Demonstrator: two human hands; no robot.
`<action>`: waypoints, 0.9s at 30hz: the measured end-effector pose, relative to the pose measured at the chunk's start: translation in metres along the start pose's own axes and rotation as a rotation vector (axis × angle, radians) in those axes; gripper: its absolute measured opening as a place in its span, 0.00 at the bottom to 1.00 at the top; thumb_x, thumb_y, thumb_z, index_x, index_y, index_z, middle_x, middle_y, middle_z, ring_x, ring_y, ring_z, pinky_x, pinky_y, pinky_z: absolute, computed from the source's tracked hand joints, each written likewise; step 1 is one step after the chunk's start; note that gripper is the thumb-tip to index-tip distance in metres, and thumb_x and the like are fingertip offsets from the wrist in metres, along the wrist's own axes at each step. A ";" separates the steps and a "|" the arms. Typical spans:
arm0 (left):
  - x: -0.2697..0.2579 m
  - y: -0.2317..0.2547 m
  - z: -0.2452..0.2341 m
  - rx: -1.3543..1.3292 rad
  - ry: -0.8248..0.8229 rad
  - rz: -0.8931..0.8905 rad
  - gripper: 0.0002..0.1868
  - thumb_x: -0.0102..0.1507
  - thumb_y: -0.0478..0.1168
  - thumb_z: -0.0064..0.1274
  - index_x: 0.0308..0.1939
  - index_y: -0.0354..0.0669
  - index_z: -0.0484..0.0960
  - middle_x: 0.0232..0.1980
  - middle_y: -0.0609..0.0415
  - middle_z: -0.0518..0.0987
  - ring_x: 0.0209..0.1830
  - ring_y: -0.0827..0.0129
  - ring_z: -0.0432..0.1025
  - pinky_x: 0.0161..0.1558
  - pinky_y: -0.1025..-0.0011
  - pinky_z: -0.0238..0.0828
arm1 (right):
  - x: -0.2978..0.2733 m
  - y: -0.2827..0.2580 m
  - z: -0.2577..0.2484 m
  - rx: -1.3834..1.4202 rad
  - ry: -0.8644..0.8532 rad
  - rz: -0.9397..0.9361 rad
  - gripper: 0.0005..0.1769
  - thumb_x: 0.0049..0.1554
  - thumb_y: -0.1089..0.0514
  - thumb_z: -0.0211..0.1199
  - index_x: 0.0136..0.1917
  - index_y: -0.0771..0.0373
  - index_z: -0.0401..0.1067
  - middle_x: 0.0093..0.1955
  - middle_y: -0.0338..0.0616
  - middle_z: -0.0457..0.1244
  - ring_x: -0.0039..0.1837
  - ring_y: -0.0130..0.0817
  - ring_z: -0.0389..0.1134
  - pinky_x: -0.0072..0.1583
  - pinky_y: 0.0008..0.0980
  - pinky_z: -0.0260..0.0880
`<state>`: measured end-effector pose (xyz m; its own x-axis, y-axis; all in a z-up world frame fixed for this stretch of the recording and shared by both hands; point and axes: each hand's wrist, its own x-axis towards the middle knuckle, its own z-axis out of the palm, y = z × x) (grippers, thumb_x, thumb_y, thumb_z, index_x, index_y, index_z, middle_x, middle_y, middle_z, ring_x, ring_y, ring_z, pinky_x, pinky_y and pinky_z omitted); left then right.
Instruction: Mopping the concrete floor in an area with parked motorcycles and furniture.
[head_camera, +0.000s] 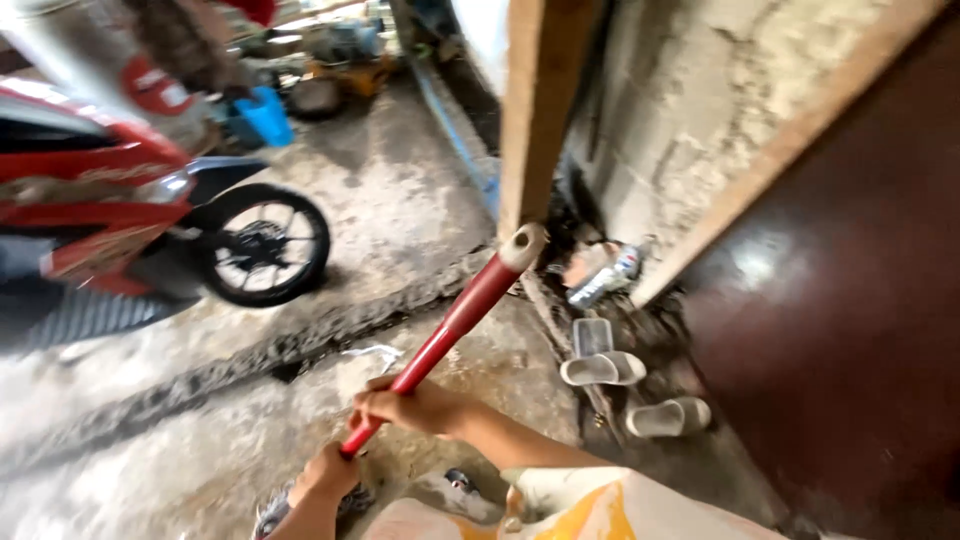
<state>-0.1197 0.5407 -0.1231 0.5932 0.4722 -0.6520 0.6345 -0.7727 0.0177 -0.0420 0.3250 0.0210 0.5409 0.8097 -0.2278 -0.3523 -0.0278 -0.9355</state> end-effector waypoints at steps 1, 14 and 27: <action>-0.004 -0.009 0.003 -0.017 0.002 -0.021 0.22 0.64 0.58 0.50 0.61 0.67 0.80 0.64 0.52 0.80 0.67 0.54 0.73 0.64 0.55 0.71 | 0.001 -0.006 0.009 -0.006 -0.026 0.006 0.15 0.67 0.51 0.51 0.49 0.63 0.72 0.57 0.50 0.69 0.62 0.38 0.68 0.67 0.37 0.64; -0.034 0.127 0.045 -0.447 0.387 -0.022 0.15 0.59 0.44 0.57 0.50 0.53 0.85 0.55 0.47 0.82 0.57 0.46 0.75 0.57 0.50 0.72 | -0.091 -0.037 -0.077 -0.053 0.177 0.096 0.14 0.63 0.48 0.56 0.54 0.57 0.76 0.56 0.41 0.69 0.56 0.29 0.68 0.58 0.33 0.71; -0.083 0.347 0.063 -0.543 0.498 0.570 0.15 0.55 0.38 0.53 0.44 0.48 0.86 0.42 0.41 0.84 0.47 0.43 0.77 0.55 0.50 0.69 | -0.243 -0.107 -0.177 -0.394 0.513 -0.089 0.17 0.64 0.48 0.55 0.41 0.61 0.76 0.33 0.35 0.60 0.38 0.27 0.59 0.42 0.31 0.60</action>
<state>0.0197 0.2070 -0.1106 0.9511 0.3066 -0.0379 0.2520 -0.6989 0.6693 -0.0006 0.0274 0.1282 0.8854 0.4386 -0.1542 -0.0363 -0.2654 -0.9634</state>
